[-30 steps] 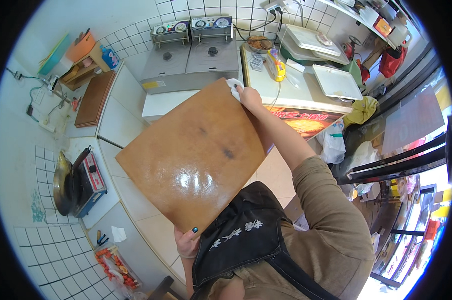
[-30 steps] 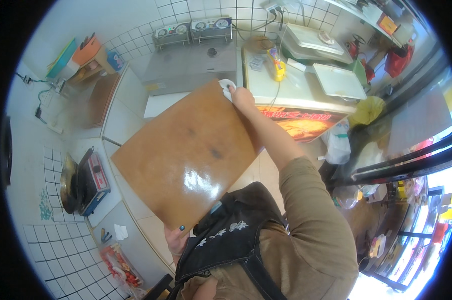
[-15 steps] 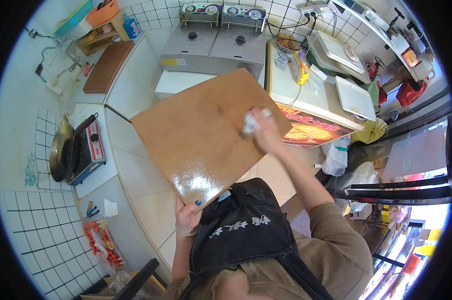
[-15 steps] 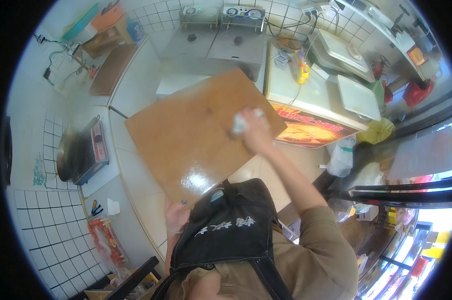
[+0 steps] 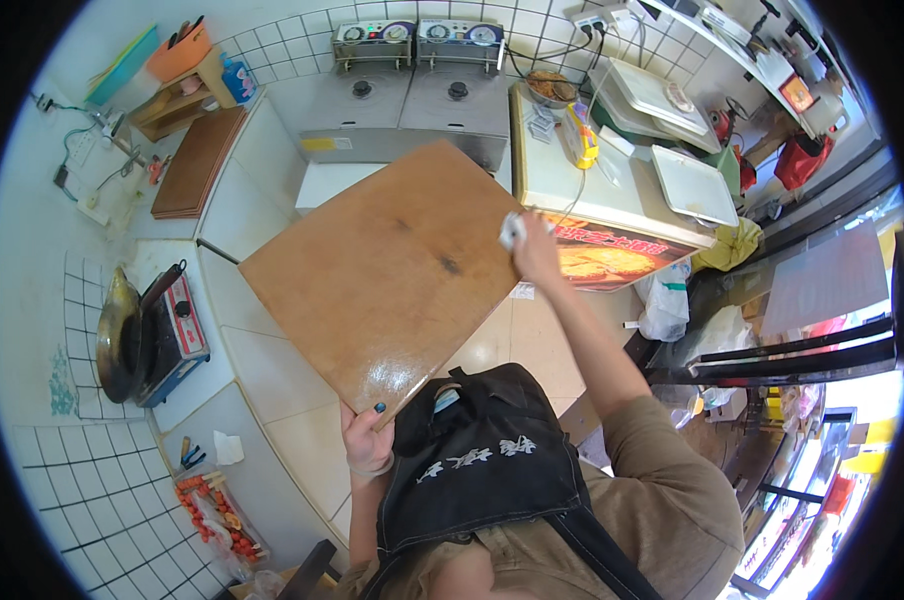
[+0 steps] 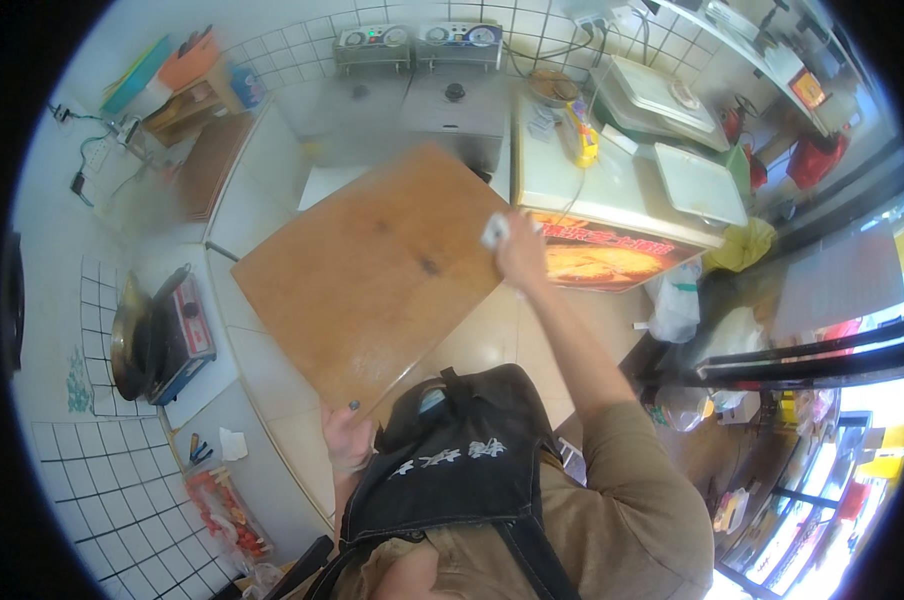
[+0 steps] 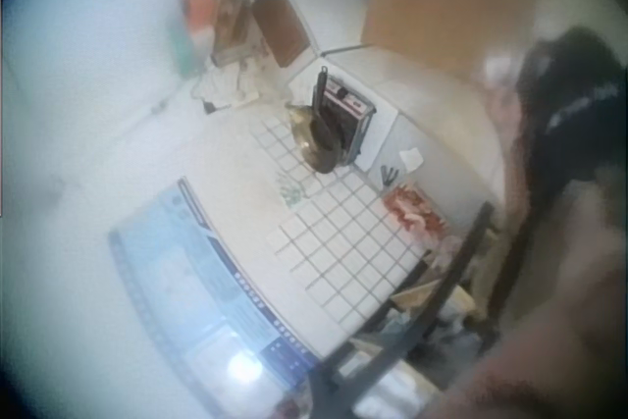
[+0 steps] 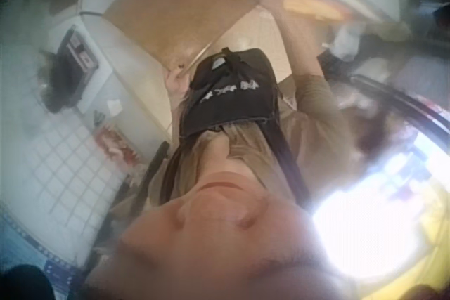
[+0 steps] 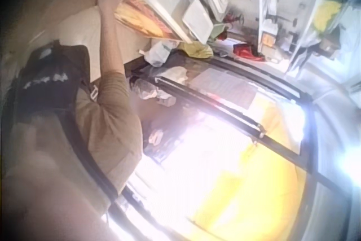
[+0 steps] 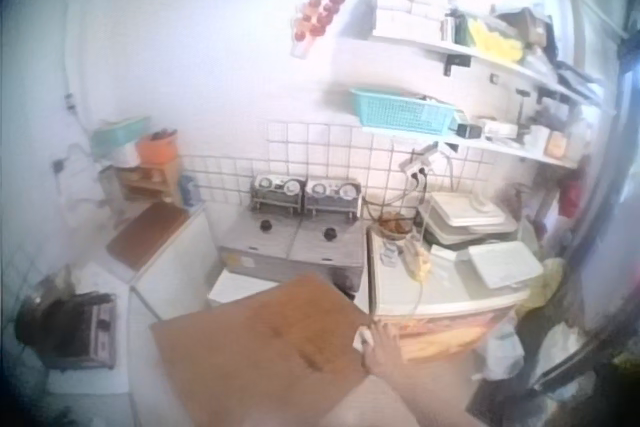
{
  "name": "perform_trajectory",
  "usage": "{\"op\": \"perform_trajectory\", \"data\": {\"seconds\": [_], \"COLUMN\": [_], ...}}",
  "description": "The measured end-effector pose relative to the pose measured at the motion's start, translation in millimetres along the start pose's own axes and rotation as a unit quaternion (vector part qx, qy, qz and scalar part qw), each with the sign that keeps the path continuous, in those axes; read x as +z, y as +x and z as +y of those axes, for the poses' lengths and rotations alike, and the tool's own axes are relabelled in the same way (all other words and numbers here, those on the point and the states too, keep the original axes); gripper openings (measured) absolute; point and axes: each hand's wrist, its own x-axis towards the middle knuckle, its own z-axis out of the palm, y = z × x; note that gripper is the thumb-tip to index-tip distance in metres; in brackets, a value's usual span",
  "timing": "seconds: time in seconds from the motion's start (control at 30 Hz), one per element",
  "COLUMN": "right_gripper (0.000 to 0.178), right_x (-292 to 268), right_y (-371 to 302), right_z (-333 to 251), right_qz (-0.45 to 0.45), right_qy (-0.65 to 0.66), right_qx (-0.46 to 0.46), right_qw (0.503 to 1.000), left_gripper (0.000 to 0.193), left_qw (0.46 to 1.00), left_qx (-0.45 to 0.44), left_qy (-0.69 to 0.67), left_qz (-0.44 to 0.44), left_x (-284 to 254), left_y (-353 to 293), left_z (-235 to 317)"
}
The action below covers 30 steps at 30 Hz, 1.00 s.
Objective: The person scrapes a brown cutting board with a metal scraper, then wipes it with a tissue. They then pick up a white tray and wipe it with a tissue, followed by scraping it with the metal scraper.
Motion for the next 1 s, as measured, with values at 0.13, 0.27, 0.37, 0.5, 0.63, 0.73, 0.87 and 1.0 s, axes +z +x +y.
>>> {"op": "perform_trajectory", "data": {"seconds": [0.13, 0.27, 0.37, 0.5, 0.63, 0.73, 0.87, 1.0], "right_gripper": [0.055, 0.035, 0.033, 0.035, 0.066, 0.067, 0.065, 0.045], "right_x": [-3.2, -7.8, 36.4, 36.1, 18.8, -1.2, -3.9, 28.8], "right_y": [-98.1, -90.5, 3.5, -8.2, -55.6, -38.4, 0.0, 85.7], "right_z": [-161.3, -229.9, -219.3, -301.0, -297.3, -264.6, -206.0, -117.1], "right_qz": [-0.144, -0.131, -0.122, -0.073, -0.246, -0.291, -0.243, -0.052], "right_qy": [0.101, 0.124, 0.106, 0.158, 0.068, 0.112, 0.024, 0.291], "right_qx": [-0.229, -0.365, -0.201, -0.313, -0.456, -0.403, -0.352, -0.079], "right_qw": [0.957, 0.913, 0.966, 0.934, 0.853, 0.860, 0.903, 0.952], "left_gripper": [0.066, 0.060, 0.062, 0.065, 0.064, 0.063, 0.068, 0.064], "left_qw": [0.998, 0.998, 0.993, 0.989, 0.988, 0.999, 0.999, 0.986], "left_qx": [-0.029, -0.054, -0.070, -0.112, -0.144, -0.045, 0.050, 0.135], "left_qy": [0.017, 0.028, 0.078, 0.070, 0.039, 0.008, 0.001, -0.078], "left_qz": [0.044, -0.009, -0.061, -0.073, -0.026, 0.004, -0.009, 0.066], "left_x": [-1.9, -29.2, -12.1, -37.0, -36.9, -20.5, -6.4, 7.8], "left_y": [7.2, 12.6, 12.5, 27.1, 49.1, 71.4, 114.2, 155.4], "left_z": [12.3, 19.9, 29.7, 24.8, 37.5, 45.6, 61.2, 99.5]}}
